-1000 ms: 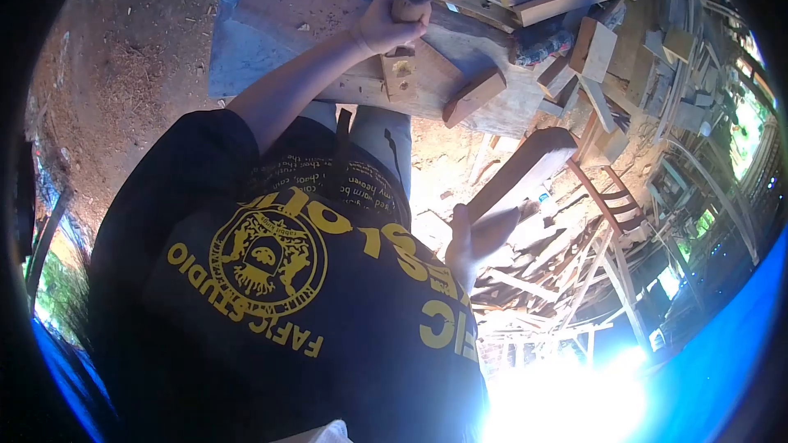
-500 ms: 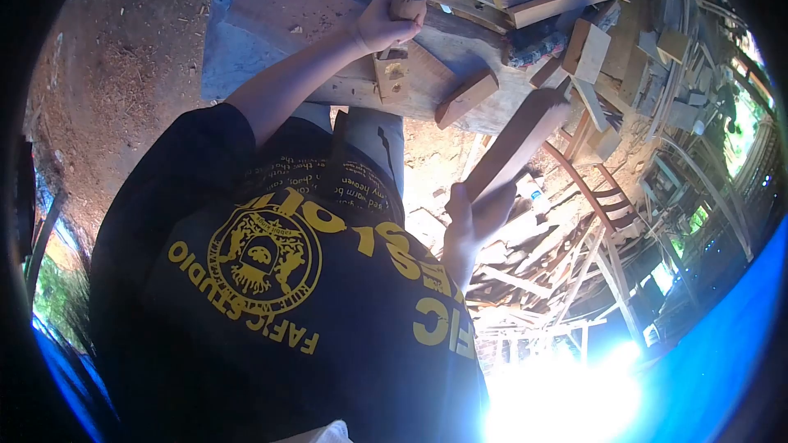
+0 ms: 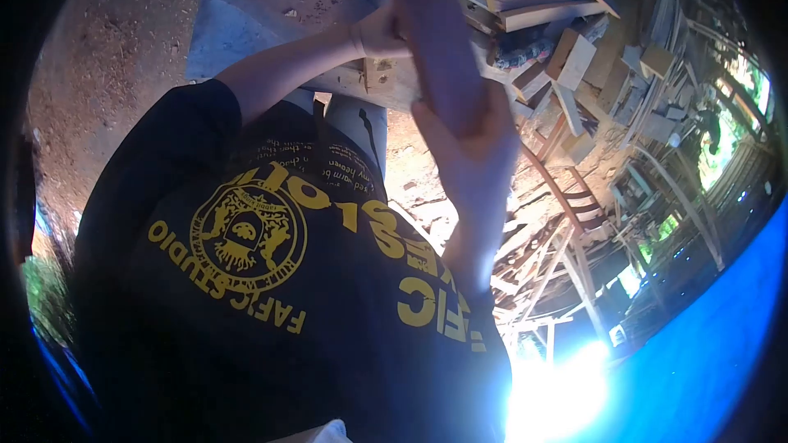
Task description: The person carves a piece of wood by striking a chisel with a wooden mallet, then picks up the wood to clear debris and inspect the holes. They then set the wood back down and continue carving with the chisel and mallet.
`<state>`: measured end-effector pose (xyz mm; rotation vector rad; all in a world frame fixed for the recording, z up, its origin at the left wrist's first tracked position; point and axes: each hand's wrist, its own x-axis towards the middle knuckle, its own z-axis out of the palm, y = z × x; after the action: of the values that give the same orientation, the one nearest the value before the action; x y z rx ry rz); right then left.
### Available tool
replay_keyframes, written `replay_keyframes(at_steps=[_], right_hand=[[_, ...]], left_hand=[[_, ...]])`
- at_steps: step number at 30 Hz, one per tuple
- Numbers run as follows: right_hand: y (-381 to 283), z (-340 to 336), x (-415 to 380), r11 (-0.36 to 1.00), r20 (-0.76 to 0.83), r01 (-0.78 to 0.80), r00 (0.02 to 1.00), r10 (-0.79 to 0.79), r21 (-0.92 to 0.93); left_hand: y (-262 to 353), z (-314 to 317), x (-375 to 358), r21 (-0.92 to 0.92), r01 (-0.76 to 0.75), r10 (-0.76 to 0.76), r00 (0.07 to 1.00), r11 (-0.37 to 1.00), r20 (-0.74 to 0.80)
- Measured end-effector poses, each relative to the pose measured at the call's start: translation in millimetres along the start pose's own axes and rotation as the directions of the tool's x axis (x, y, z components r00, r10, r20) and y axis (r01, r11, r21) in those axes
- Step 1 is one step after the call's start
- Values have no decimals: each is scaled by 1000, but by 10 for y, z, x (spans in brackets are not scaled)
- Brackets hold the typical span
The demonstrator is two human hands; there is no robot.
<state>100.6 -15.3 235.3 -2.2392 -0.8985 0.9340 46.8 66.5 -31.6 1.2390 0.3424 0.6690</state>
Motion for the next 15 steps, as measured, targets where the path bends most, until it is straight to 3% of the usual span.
replay_keyframes(at_steps=[1, 2, 4, 5, 6, 7, 10, 11, 12, 13, 14, 15], right_hand=[[-104, -152, -14, 995, -47, -9, 999, 4, -104], [-215, -188, -60, 997, -208, 71, 976, -69, 4], [-171, -145, -49, 852, -320, 462, 868, -379, 246], [211, -41, -30, 849, -461, 513, 788, -407, 127], [466, 34, -163, 967, -366, 241, 910, -195, 84], [185, 57, -212, 958, -76, -157, 987, 143, -241], [479, 72, -415, 960, 15, -155, 987, 162, -235], [609, 58, -500, 999, -130, -10, 991, 5, -35], [722, 42, -583, 977, -304, 163, 946, -114, 139], [803, 24, -637, 894, -298, 293, 935, -194, 338], [811, 101, -623, 904, -323, 342, 912, -254, 255], [879, 121, -565, 995, -179, 79, 981, -67, 59]], left_hand=[[-51, -11, -25, 142, 15, -26, 997, 990, 78], [2, -5, -42, 133, 18, -28, 997, 991, 71], [212, -14, -25, 60, -4, -12, 966, 998, 259], [204, 27, -57, 57, -9, -6, 966, 998, 260], [151, 78, -101, 30, -44, 36, 974, 999, 225], [129, 81, -115, 13, -81, 77, 980, 997, 181], [167, 108, -168, 11, -147, 143, 975, 989, 170], [250, 58, -167, 113, -39, 13, 975, 993, 223], [282, 63, -174, 110, -34, 9, 974, 993, 224], [305, 70, -168, 123, -37, 11, 979, 992, 201], [313, 89, -164, 135, -40, 15, 984, 990, 180], [286, 127, -179, 133, -40, 14, 982, 990, 186]])
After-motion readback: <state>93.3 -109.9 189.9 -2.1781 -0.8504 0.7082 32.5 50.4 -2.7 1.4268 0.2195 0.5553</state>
